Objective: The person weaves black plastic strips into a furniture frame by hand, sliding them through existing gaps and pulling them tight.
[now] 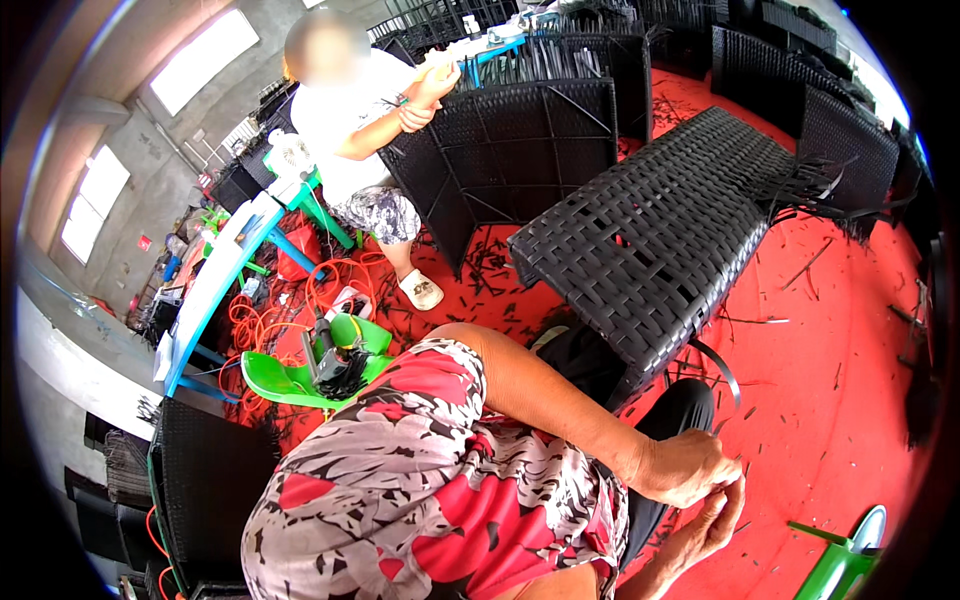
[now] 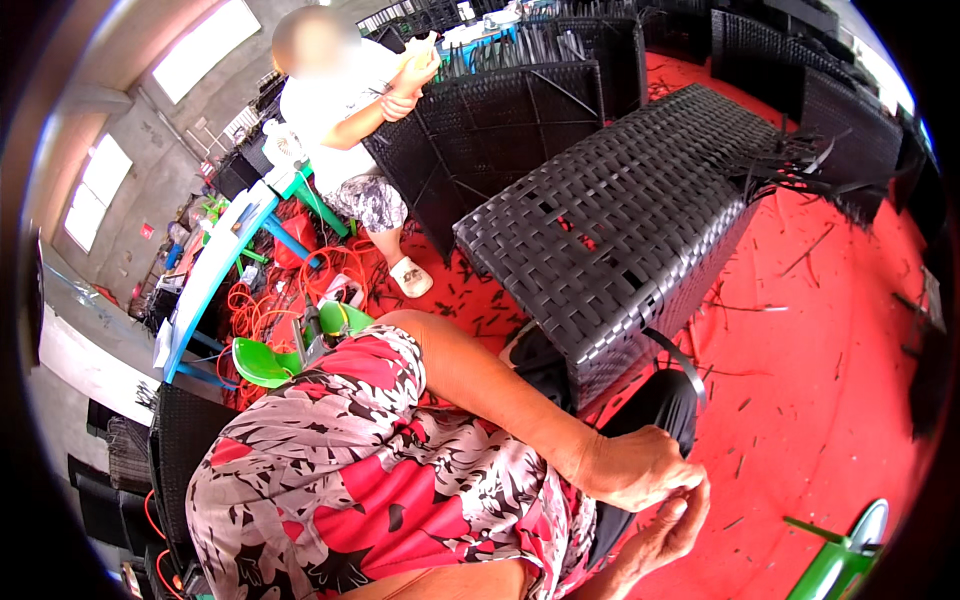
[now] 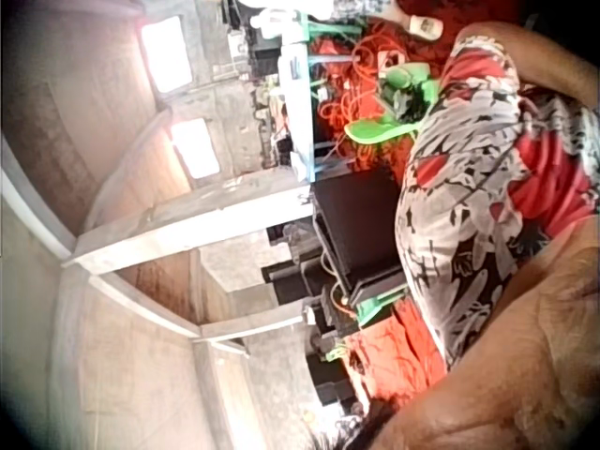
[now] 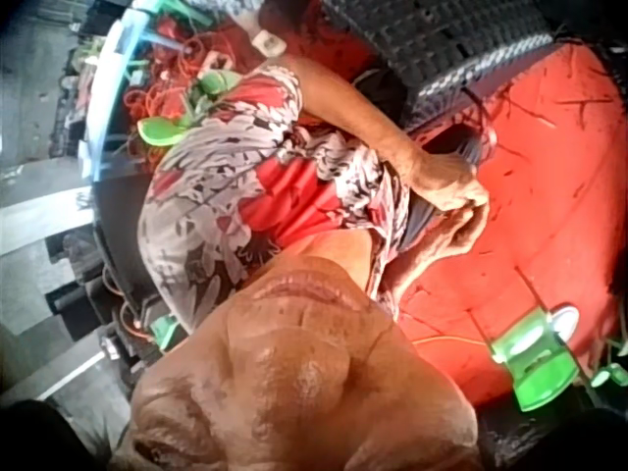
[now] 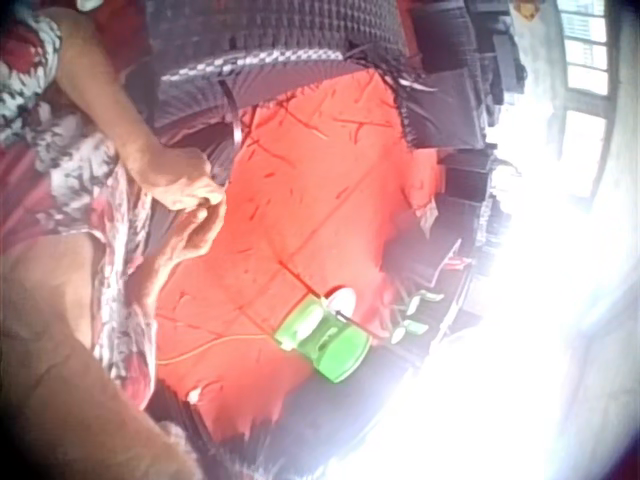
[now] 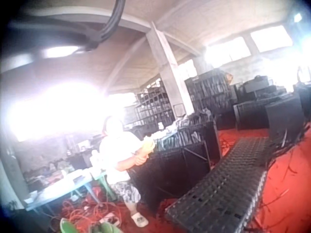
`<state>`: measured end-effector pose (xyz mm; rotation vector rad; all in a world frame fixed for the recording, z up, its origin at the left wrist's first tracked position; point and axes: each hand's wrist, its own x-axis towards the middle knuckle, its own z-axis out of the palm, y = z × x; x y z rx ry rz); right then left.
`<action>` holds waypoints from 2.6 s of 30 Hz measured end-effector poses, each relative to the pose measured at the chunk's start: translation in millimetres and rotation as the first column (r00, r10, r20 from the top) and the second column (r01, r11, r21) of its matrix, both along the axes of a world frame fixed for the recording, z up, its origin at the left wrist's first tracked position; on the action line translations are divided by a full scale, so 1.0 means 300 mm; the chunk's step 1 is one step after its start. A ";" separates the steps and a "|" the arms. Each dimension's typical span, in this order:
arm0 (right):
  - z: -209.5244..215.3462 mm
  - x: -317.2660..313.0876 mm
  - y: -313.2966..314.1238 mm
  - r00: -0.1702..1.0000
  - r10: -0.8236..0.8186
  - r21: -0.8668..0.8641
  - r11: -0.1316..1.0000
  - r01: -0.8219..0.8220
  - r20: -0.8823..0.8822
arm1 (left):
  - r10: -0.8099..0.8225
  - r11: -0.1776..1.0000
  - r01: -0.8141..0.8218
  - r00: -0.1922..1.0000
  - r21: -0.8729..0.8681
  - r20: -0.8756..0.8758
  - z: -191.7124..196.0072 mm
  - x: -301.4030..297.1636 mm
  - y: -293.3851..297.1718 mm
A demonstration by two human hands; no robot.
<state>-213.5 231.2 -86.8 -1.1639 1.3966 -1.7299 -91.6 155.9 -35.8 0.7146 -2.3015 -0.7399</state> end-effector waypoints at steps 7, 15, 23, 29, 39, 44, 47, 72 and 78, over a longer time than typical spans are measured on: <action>0.014 -0.030 -0.004 0.990 0.069 0.351 0.930 -0.109 0.124 | -0.095 0.981 0.135 0.961 -0.139 0.260 -0.024 0.004 -0.023; 0.176 -0.158 -0.073 0.955 0.236 0.035 0.969 -0.246 0.183 | 0.125 0.816 -0.102 0.992 -0.569 0.001 0.377 0.270 -0.067; 0.377 0.005 -0.295 0.956 0.243 -0.178 0.961 -0.214 0.166 | 0.395 0.837 -0.260 0.896 -0.481 0.203 0.460 0.420 -0.281; 0.284 0.236 -0.423 0.695 0.554 -0.321 0.832 -0.452 0.459 | 0.307 0.950 -0.273 0.901 -0.150 0.305 0.459 0.442 -0.314; 0.250 0.296 -0.399 0.650 0.511 -0.221 0.850 -0.478 0.563 | 0.293 0.955 -0.262 0.903 -0.139 0.314 0.439 0.468 -0.292; 0.272 0.301 -0.396 0.561 0.474 -0.133 0.831 -0.540 0.679 | 0.272 0.962 -0.261 0.917 -0.077 0.292 0.450 0.462 -0.281; 0.260 0.306 -0.406 0.555 0.495 -0.133 0.814 -0.565 0.669 | 0.264 0.964 -0.266 0.931 -0.028 0.251 0.445 0.471 -0.279; 0.232 0.315 -0.418 0.422 0.553 -0.245 0.769 -0.590 0.718 | 0.349 0.907 -0.366 0.930 0.210 0.114 0.458 0.529 -0.293; 0.244 0.321 -0.438 0.457 0.591 -0.242 0.749 -0.616 0.665 | 0.349 0.907 -0.364 0.931 0.210 0.107 0.448 0.515 -0.288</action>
